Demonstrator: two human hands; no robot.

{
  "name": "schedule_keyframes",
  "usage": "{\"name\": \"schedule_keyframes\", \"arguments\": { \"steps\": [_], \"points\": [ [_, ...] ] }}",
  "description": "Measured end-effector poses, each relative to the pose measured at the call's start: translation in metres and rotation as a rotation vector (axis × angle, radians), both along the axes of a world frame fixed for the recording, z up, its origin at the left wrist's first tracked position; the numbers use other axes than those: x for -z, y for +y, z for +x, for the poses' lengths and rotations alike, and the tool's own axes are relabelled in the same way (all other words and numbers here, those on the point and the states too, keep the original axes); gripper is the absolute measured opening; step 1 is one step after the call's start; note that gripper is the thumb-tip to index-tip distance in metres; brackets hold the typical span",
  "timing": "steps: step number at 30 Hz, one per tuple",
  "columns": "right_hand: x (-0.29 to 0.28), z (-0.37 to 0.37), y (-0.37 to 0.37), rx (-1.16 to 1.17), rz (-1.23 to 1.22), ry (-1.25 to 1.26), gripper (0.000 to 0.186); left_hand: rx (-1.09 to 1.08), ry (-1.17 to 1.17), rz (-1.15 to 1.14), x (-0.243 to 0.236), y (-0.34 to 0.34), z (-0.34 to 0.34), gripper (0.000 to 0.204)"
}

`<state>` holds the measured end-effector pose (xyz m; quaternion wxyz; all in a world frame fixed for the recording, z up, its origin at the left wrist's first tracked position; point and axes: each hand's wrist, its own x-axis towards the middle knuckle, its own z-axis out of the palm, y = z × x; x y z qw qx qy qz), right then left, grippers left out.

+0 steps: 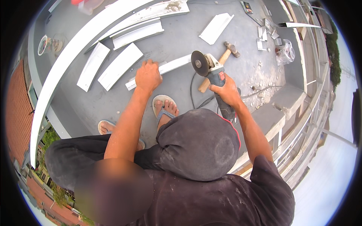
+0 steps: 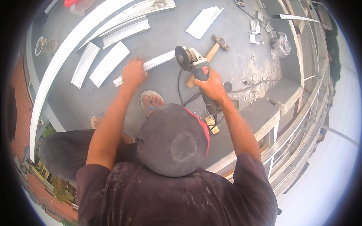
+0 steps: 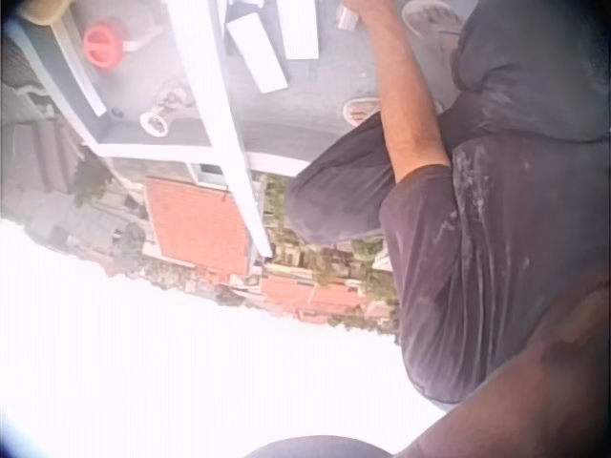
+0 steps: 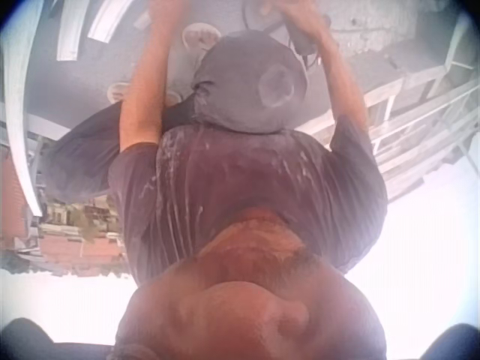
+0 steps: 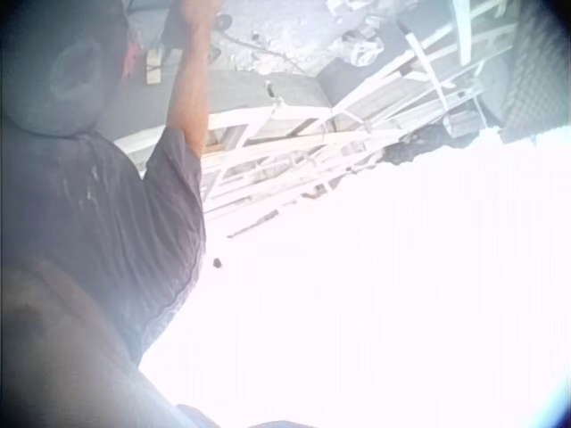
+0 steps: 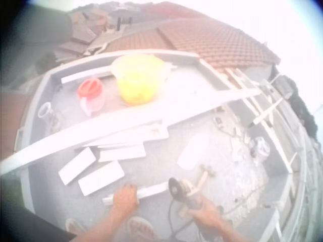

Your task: The person sits on a rooftop and uses an angle grinder to cut several pieces of white metal trim. They measure and mark the trim with a tape measure and pen before cutting, then place the cut pieces aside.

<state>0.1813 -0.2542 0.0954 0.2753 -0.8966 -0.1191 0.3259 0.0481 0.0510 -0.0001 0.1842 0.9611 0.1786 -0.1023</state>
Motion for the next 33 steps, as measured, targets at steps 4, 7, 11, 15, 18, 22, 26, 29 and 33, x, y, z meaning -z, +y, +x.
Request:
{"name": "schedule_keyframes", "arguments": {
  "steps": [4, 7, 11, 15, 18, 22, 26, 29, 33],
  "points": [
    [-0.008, -0.001, 0.01, 0.035, -0.038, 0.036, 0.062, -0.067, 0.059, -0.023, -0.013, 0.005, 0.008, 0.032],
    [-0.012, 0.003, 0.018, 0.029, -0.06, 0.036, 0.063, -0.056, 0.07, -0.062, -0.008, 0.015, 0.012, 0.035],
    [0.0, 0.005, 0.013, 0.006, -0.026, -0.01, 0.063, -0.038, 0.05, -0.069, -0.006, 0.014, 0.014, 0.033],
    [0.0, 0.007, 0.018, -0.01, -0.024, 0.007, 0.063, -0.039, 0.024, -0.065, -0.007, 0.014, 0.013, 0.032],
    [0.002, 0.009, 0.02, 0.001, -0.047, 0.01, 0.063, -0.037, 0.01, -0.062, -0.004, 0.014, 0.013, 0.031],
    [-0.007, 0.012, 0.029, -0.013, -0.063, 0.041, 0.068, -0.037, 0.016, -0.055, -0.001, 0.014, 0.013, 0.03],
    [-0.013, 0.017, 0.038, -0.02, -0.092, 0.091, 0.079, -0.032, 0.036, -0.058, -0.002, 0.015, 0.014, 0.031],
    [-0.009, 0.018, 0.037, -0.016, -0.076, 0.066, 0.079, -0.026, 0.045, -0.061, -0.003, 0.015, 0.015, 0.031],
    [-0.011, 0.018, 0.043, -0.032, -0.09, 0.035, 0.079, -0.03, 0.051, -0.072, -0.004, 0.016, 0.014, 0.031]
  ]
}}
